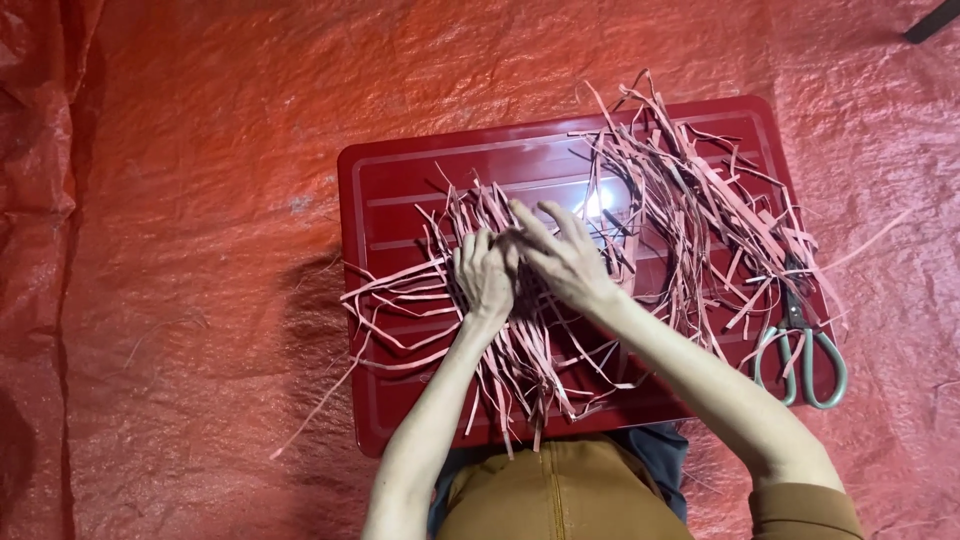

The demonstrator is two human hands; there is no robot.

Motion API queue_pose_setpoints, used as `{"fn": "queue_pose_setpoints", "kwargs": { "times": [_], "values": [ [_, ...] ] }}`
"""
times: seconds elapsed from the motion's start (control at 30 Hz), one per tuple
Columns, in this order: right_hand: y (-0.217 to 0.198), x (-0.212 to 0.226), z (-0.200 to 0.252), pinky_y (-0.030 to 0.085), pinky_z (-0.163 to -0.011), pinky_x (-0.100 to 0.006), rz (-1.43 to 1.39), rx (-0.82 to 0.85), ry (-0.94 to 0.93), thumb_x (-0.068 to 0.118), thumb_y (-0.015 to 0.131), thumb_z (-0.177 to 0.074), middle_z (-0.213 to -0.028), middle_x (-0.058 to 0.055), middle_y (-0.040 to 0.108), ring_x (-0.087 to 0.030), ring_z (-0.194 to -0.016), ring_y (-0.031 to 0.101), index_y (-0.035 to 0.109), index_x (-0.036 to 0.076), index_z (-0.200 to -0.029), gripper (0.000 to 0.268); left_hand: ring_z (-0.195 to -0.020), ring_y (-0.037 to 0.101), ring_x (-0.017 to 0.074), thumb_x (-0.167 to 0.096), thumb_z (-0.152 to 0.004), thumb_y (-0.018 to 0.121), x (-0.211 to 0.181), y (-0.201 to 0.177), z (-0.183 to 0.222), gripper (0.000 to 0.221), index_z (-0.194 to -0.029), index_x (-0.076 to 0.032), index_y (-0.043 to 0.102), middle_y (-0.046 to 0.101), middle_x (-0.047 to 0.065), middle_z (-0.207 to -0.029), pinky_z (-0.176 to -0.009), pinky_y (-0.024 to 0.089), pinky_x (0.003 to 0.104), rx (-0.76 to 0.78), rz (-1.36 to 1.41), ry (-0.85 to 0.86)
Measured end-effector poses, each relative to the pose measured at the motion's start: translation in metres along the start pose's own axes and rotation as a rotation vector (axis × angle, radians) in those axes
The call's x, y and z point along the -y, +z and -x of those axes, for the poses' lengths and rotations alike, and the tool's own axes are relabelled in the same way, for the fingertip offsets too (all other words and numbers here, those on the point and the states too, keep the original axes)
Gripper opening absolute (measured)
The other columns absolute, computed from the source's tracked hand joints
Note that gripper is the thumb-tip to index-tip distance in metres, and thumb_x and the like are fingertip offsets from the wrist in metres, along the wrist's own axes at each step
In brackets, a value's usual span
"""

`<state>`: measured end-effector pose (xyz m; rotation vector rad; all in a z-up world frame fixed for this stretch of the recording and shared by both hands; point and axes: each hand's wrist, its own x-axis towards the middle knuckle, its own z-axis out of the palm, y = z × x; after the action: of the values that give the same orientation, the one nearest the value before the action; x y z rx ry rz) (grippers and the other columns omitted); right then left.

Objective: Weaving thin pink plastic strips together on a flat surface to create a mesh.

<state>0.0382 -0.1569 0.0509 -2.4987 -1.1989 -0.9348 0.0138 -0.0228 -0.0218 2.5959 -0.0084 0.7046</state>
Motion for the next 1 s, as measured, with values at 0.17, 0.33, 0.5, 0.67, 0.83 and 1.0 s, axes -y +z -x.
{"fn": "queue_pose_setpoints", "kwargs": {
  "times": [0.17, 0.33, 0.5, 0.67, 0.83, 1.0],
  "values": [
    [-0.012, 0.025, 0.011, 0.043, -0.065, -0.041, -0.328, 0.013, 0.338, 0.002, 0.051, -0.074, -0.096, -0.012, 0.051, -0.035, -0.084, 0.051, 0.056, 0.010, -0.082, 0.012, -0.069, 0.046, 0.0157, -0.033, -0.083, 0.049, -0.012, -0.017, -0.011, 0.012, -0.083, -0.024, 0.058, 0.045, -0.004, -0.069, -0.059, 0.038, 0.029, -0.017, 0.031, 0.008],
    [0.012, 0.022, 0.010, 0.045, -0.060, -0.043, -0.580, 0.086, 0.729, -0.002, 0.048, -0.071, -0.081, -0.014, 0.052, -0.037, -0.073, 0.055, 0.054, 0.009, -0.080, 0.015, -0.070, 0.048, 0.0148, -0.037, -0.084, 0.048, -0.012, -0.016, -0.013, 0.016, -0.084, -0.024, 0.058, 0.045, -0.004, -0.070, -0.060, 0.038, 0.029, -0.020, 0.022, 0.005],
    [0.033, 0.029, 0.008, 0.045, -0.067, -0.041, -0.598, -0.036, 0.983, 0.000, 0.048, -0.074, -0.077, -0.014, 0.055, -0.036, -0.076, 0.057, 0.056, 0.009, -0.085, 0.016, -0.070, 0.047, 0.0189, -0.038, -0.082, 0.048, -0.015, -0.020, -0.015, 0.015, -0.082, -0.023, 0.054, 0.045, -0.002, -0.072, -0.061, 0.038, 0.032, 0.025, -0.007, -0.004],
    [0.047, 0.023, 0.008, 0.045, -0.067, -0.045, -0.467, 0.082, 0.953, 0.007, 0.052, -0.077, -0.081, -0.016, 0.057, -0.036, -0.078, 0.057, 0.054, 0.009, -0.094, 0.018, -0.070, 0.047, 0.0195, -0.038, -0.083, 0.047, -0.017, -0.025, -0.016, 0.016, -0.082, -0.023, 0.053, 0.045, -0.002, -0.072, -0.061, 0.038, 0.033, 0.035, 0.013, -0.026],
    [0.052, 0.019, 0.003, 0.046, -0.067, -0.047, -0.317, 0.282, 0.971, 0.013, 0.053, -0.074, -0.081, -0.012, 0.058, -0.036, -0.075, 0.059, 0.051, 0.015, -0.095, 0.022, -0.072, 0.046, 0.0197, -0.039, -0.083, 0.046, -0.013, -0.020, -0.015, 0.018, -0.081, -0.022, 0.052, 0.045, -0.001, -0.073, -0.062, 0.038, 0.033, 0.034, -0.007, -0.032],
    [0.048, 0.021, -0.005, 0.048, -0.061, -0.048, -0.281, 0.350, 1.035, 0.020, 0.055, -0.073, -0.081, -0.009, 0.054, -0.037, -0.067, 0.059, 0.049, 0.014, -0.085, 0.015, -0.072, 0.047, 0.0184, -0.040, -0.084, 0.044, -0.017, -0.026, -0.017, 0.018, -0.083, -0.024, 0.052, 0.045, -0.002, -0.073, -0.062, 0.039, 0.032, 0.030, 0.010, -0.031]
  ]
}}
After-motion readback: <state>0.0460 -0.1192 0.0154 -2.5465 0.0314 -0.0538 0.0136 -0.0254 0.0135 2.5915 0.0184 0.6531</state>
